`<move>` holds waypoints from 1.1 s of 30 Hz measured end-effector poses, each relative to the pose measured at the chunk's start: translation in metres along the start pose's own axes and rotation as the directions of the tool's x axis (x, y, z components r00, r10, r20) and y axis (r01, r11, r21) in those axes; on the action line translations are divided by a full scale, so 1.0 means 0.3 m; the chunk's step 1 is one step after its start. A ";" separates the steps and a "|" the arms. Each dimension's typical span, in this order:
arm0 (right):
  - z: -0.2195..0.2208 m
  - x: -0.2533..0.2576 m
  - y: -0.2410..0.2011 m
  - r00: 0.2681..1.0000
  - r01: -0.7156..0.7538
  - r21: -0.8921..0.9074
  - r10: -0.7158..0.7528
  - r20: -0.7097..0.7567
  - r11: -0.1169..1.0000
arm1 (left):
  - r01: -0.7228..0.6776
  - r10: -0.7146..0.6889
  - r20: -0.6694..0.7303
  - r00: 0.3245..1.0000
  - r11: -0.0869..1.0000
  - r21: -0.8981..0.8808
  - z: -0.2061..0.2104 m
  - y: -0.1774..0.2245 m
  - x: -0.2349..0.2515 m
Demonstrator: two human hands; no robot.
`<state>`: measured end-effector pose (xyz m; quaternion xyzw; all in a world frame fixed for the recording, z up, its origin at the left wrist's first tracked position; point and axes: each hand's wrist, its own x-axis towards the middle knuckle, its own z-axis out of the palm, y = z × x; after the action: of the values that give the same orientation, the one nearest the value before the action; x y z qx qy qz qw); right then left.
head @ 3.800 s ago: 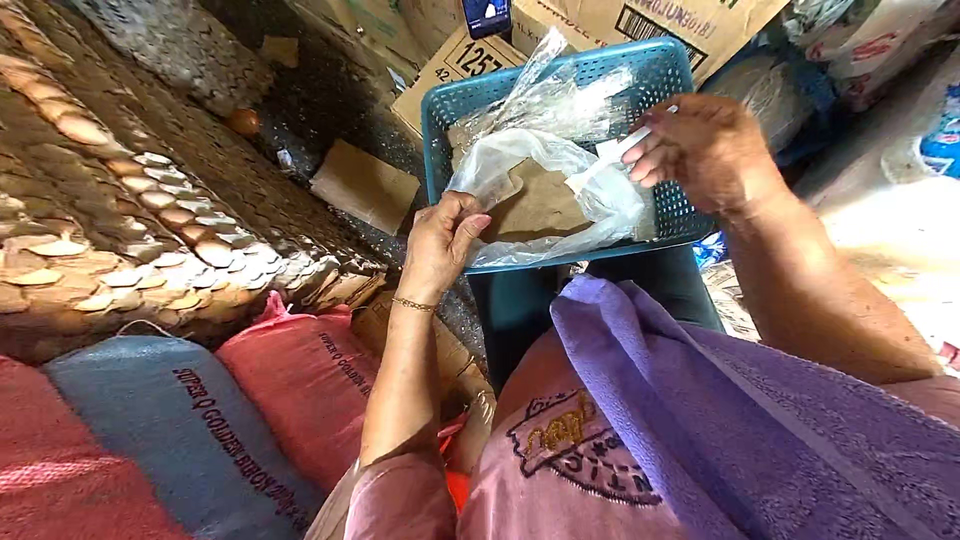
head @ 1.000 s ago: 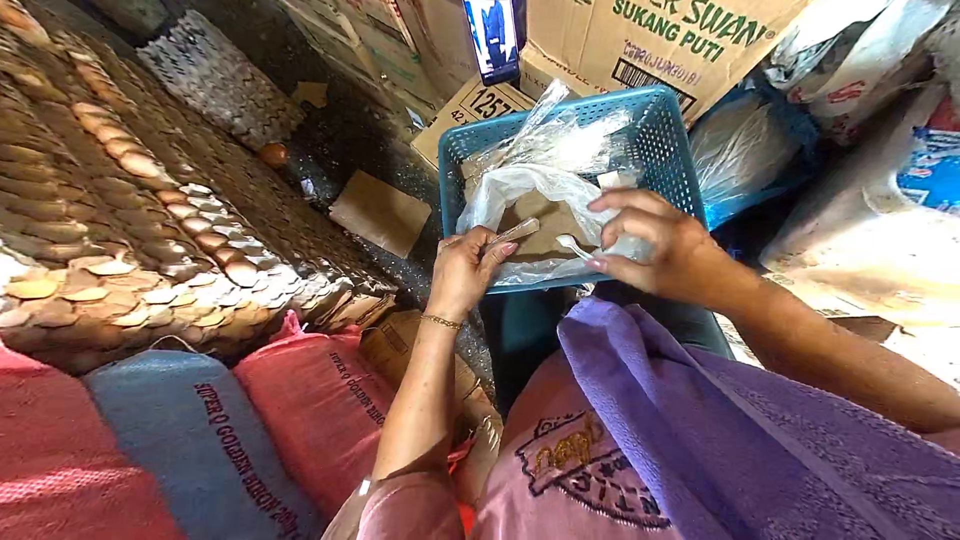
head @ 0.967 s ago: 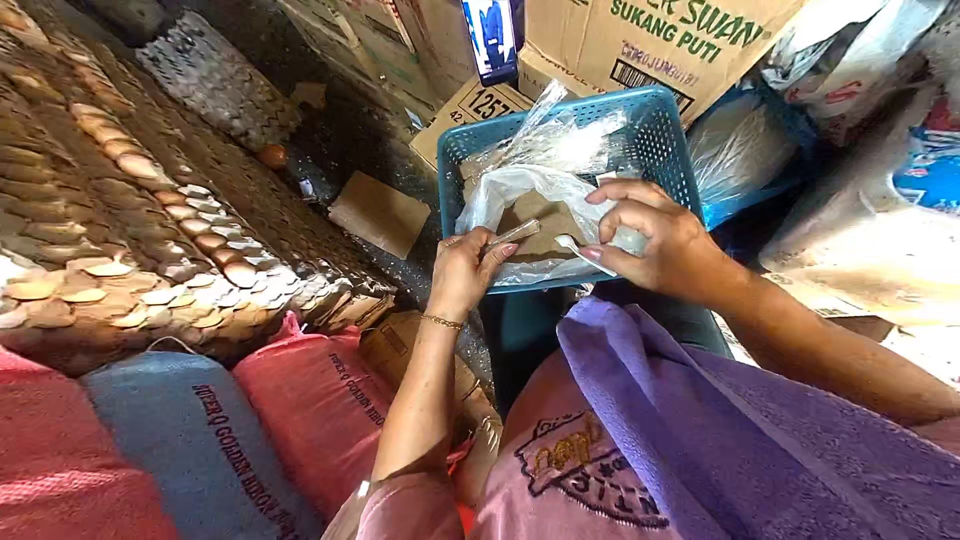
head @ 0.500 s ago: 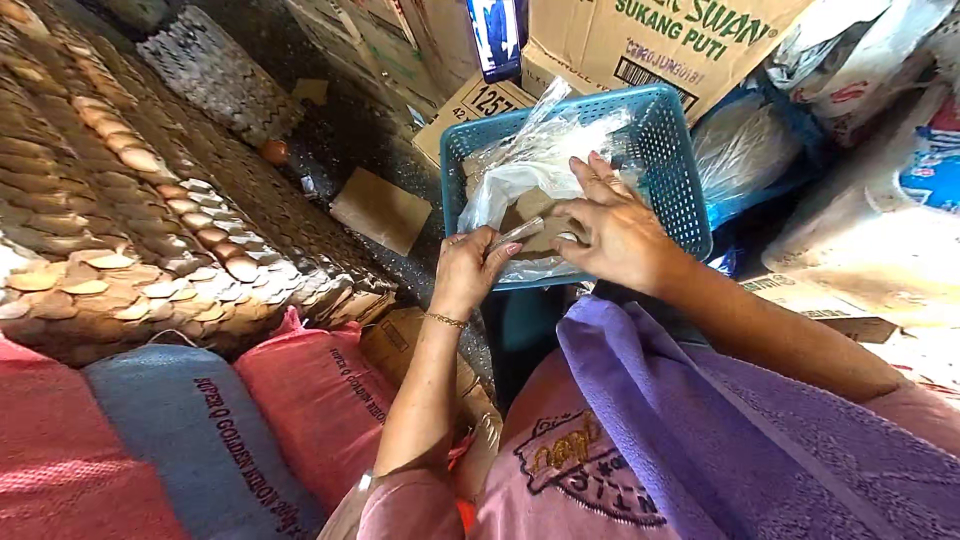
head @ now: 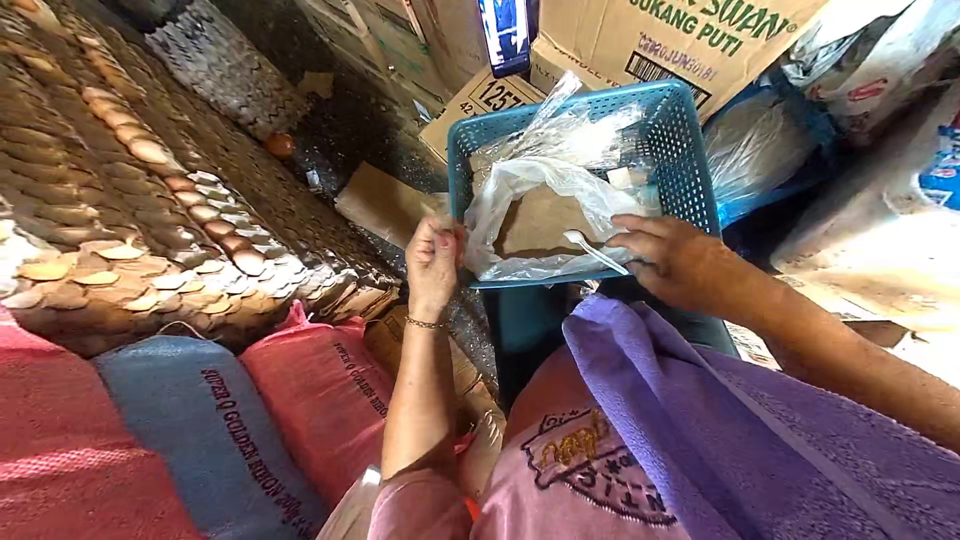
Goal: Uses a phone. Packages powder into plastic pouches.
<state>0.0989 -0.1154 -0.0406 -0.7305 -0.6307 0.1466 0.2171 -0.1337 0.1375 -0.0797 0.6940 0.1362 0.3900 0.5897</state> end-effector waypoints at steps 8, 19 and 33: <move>0.081 0.016 0.001 0.986 0.157 -0.005 -0.157 -0.051 0.988 | 0.060 -0.066 -0.074 0.995 0.995 -0.077 -0.013 0.028 -0.019; 0.034 0.024 0.006 0.996 -0.060 -0.070 0.064 0.057 0.996 | 0.038 -0.038 -0.029 0.999 0.999 -0.009 0.005 0.063 -0.014; 0.027 0.136 0.059 0.980 -0.075 0.068 0.086 -0.178 0.995 | 0.075 -0.128 0.153 0.980 0.948 0.310 0.048 0.018 0.009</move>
<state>0.1166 -0.0761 -0.0541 -0.7586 -0.5736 0.1076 0.2896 -0.1234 0.1274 -0.0737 0.7991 0.1788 0.2726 0.5051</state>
